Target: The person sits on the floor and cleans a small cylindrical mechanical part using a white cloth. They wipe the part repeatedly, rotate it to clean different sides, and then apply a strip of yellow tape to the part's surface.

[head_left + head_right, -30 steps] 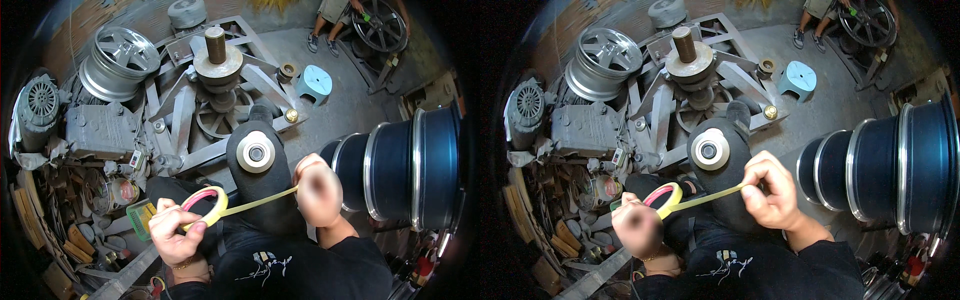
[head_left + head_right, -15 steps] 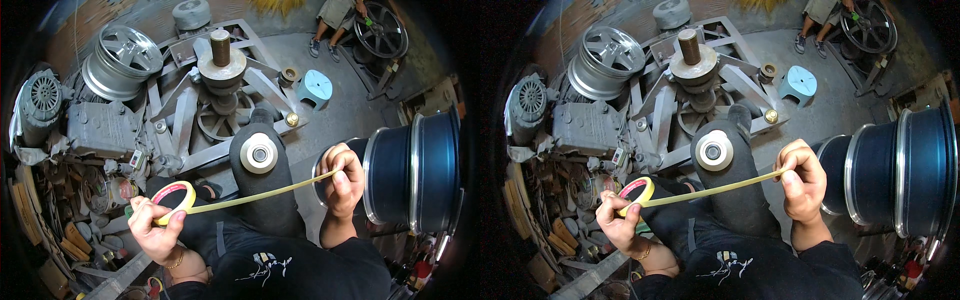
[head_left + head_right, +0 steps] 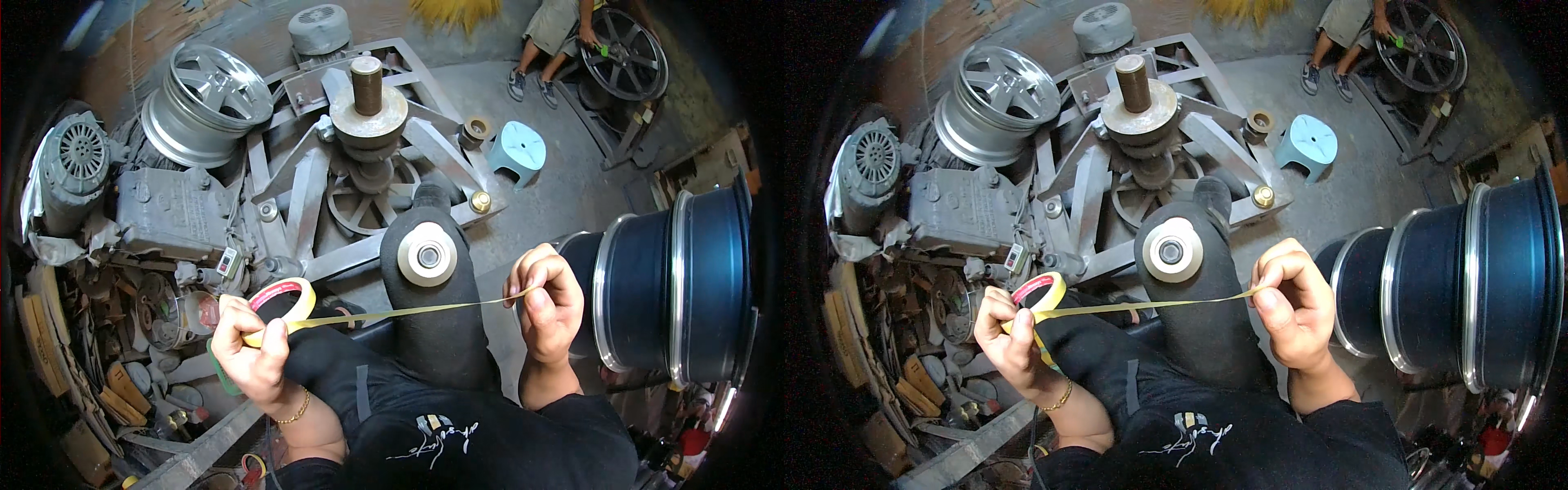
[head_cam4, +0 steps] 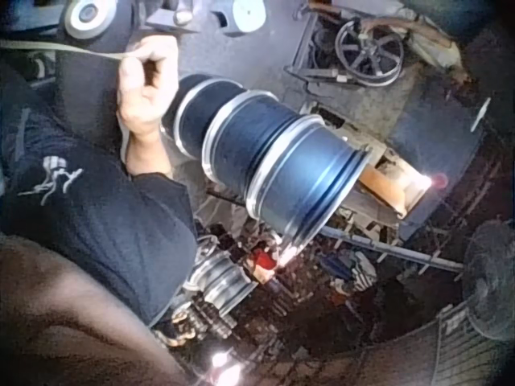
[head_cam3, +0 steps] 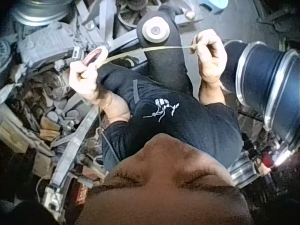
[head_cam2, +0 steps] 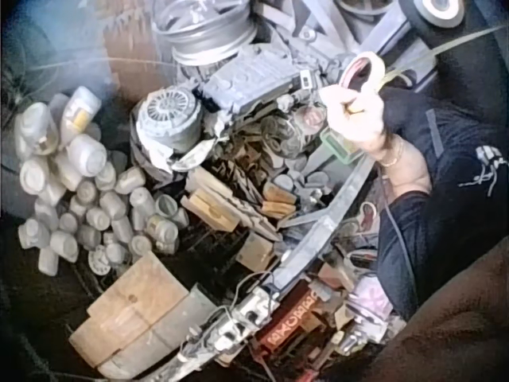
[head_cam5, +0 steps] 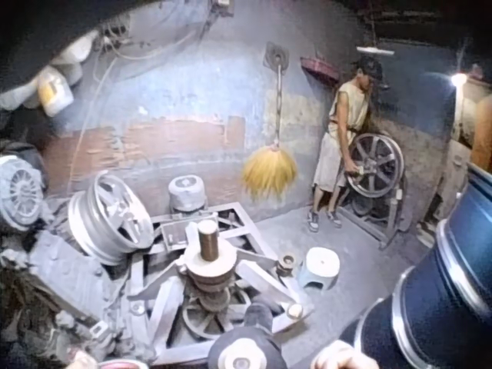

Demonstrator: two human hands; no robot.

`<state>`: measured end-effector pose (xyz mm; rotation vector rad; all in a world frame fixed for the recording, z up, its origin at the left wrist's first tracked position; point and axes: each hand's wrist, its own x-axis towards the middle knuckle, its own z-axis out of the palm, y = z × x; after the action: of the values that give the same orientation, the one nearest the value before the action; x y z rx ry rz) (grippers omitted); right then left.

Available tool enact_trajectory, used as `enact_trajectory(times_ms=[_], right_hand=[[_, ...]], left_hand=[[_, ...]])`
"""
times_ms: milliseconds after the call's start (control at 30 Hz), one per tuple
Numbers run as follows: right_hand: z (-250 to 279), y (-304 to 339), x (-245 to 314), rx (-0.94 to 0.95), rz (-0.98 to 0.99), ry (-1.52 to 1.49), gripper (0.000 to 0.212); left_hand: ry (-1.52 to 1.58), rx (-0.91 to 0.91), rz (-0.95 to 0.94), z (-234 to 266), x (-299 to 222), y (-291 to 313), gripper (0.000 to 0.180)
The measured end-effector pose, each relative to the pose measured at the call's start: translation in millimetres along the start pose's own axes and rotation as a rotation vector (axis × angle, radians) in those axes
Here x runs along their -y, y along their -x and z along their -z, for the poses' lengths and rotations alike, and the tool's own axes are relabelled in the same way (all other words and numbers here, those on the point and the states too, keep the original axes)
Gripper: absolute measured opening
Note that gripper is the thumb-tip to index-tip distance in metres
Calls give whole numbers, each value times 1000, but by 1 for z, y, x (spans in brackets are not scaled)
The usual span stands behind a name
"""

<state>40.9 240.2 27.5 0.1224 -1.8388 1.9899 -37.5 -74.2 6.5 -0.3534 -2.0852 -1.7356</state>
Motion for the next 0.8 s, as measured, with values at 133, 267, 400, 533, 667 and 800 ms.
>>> enact_trajectory(times_ms=[133, 267, 400, 533, 667, 800], right_hand=[[-6, 2, -16, -112, 63, -16, 12], [-12, 6, -5, 111, 448, 25, 15], [-21, 13, 35, -124, 645, -145, 22], [-2, -3, 35, 380, 518, -15, 23], [7, 2, 42, 205, 474, 262, 20], [11, 3, 38, 122, 415, 354, 20]], left_hand=[[143, 7, 23, -7, 5, -2, 29], [429, -99, 135, -17, 30, -14, 25], [440, -488, 226, -11, 83, -52, 28], [319, -375, 62, -76, 77, -82, 21], [66, -237, -33, -129, 93, -133, 20], [-296, -175, -538, -189, 88, -181, 24]])
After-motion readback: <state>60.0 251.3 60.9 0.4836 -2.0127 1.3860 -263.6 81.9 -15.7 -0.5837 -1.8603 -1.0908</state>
